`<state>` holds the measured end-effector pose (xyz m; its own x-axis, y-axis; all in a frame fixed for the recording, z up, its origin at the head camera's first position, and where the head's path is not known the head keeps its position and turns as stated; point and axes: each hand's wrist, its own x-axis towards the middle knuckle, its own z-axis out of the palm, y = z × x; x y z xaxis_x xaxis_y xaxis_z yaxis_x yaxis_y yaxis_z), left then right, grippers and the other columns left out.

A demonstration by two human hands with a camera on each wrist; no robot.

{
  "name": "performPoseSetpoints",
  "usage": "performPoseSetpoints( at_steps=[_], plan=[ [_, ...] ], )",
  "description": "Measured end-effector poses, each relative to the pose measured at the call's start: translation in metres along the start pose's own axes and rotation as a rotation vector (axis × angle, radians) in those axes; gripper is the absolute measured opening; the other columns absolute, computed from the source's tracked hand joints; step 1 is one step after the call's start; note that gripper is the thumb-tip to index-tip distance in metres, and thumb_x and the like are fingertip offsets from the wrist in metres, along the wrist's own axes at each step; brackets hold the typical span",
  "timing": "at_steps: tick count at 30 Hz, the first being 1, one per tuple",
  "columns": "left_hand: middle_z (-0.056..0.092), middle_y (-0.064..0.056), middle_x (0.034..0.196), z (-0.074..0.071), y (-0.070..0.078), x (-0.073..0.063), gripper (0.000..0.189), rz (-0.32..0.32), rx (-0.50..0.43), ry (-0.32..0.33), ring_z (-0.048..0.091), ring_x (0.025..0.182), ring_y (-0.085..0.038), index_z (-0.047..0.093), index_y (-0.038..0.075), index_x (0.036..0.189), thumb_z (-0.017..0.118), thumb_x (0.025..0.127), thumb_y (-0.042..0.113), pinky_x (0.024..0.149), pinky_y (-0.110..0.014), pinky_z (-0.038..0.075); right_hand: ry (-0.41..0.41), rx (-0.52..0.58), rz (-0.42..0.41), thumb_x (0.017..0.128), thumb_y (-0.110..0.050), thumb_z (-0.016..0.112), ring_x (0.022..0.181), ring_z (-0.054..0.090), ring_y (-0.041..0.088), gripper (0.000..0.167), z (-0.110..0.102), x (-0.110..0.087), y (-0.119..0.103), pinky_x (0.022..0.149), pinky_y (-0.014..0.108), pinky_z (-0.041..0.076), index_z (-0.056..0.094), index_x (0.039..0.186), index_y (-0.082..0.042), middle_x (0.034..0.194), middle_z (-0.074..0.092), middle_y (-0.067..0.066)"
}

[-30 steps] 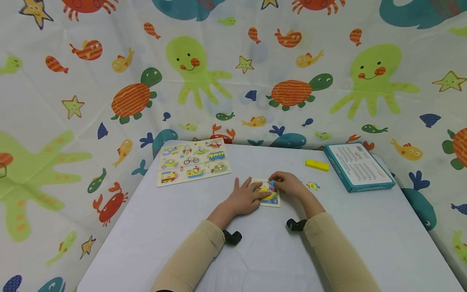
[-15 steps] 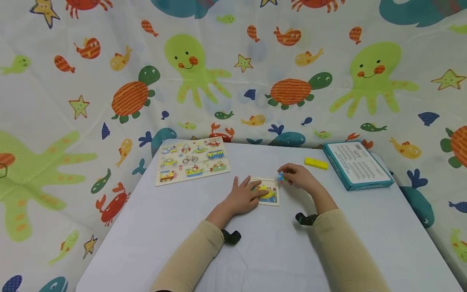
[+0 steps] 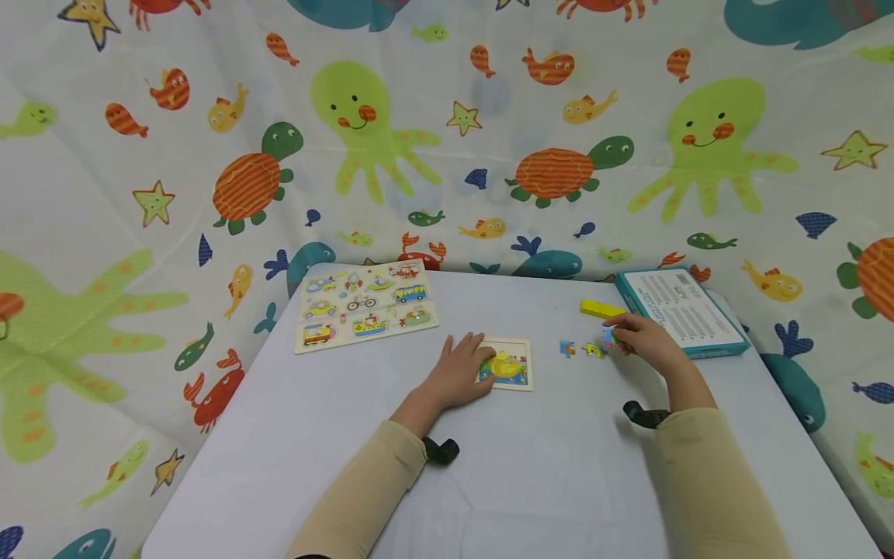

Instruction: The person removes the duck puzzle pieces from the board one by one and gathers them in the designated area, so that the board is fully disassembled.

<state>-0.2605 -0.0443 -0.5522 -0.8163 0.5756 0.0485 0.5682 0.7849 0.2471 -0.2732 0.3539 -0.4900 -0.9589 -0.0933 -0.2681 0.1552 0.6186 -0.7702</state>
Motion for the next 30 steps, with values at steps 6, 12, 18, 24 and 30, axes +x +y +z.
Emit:
performPoseSetpoints(
  at_steps=[6, 12, 18, 24, 30],
  plan=[
    [0.028, -0.004, 0.162, 0.001, -0.004, 0.0, 0.079, -0.05, 0.043, 0.008, 0.023, 0.152, -0.024, 0.033, 0.017, 0.155, 0.048, 0.093, 0.064, 0.124, -0.051, 0.017, -0.003, 0.002, 0.062, 0.106, -0.022, 0.044, 0.08, 0.051, 0.021, 0.034, -0.008, -0.007, 0.022, 0.069, 0.03, 0.046, 0.053, 0.134, -0.006, 0.089, 0.055, 0.009],
    [0.029, -0.003, 0.162, 0.0, -0.005, -0.001, 0.086, -0.076, 0.042, 0.002, 0.025, 0.151, -0.023, 0.031, 0.015, 0.156, 0.046, 0.091, 0.068, 0.124, -0.046, 0.019, -0.026, -0.034, 0.109, 0.105, -0.019, 0.044, 0.082, 0.051, 0.021, 0.034, -0.008, -0.008, 0.025, 0.069, 0.029, 0.047, 0.053, 0.135, -0.004, 0.089, 0.055, 0.007],
    [0.03, -0.002, 0.162, -0.002, -0.005, -0.002, 0.086, -0.08, 0.033, -0.005, 0.024, 0.151, -0.022, 0.031, 0.016, 0.156, 0.046, 0.091, 0.069, 0.125, -0.046, 0.018, -0.037, -0.103, 0.124, 0.105, -0.022, 0.046, 0.084, 0.053, 0.022, 0.033, -0.006, -0.003, 0.027, 0.071, 0.03, 0.045, 0.056, 0.131, -0.005, 0.088, 0.056, 0.006],
    [0.029, -0.001, 0.162, 0.0, -0.006, -0.002, 0.086, -0.075, 0.033, -0.005, 0.024, 0.152, -0.022, 0.031, 0.016, 0.156, 0.045, 0.091, 0.07, 0.125, -0.046, 0.017, -0.041, -0.143, 0.138, 0.105, -0.023, 0.046, 0.087, 0.054, 0.024, 0.033, -0.005, -0.002, 0.029, 0.073, 0.03, 0.045, 0.058, 0.13, -0.007, 0.092, 0.057, 0.006],
    [0.029, -0.001, 0.163, 0.0, -0.005, -0.002, 0.086, -0.079, 0.034, -0.009, 0.023, 0.152, -0.022, 0.03, 0.016, 0.157, 0.045, 0.091, 0.07, 0.125, -0.046, 0.016, -0.028, -0.158, 0.148, 0.105, -0.023, 0.045, 0.087, 0.053, 0.024, 0.032, -0.002, -0.003, 0.028, 0.072, 0.03, 0.044, 0.058, 0.13, -0.006, 0.092, 0.057, 0.007]
  ],
)
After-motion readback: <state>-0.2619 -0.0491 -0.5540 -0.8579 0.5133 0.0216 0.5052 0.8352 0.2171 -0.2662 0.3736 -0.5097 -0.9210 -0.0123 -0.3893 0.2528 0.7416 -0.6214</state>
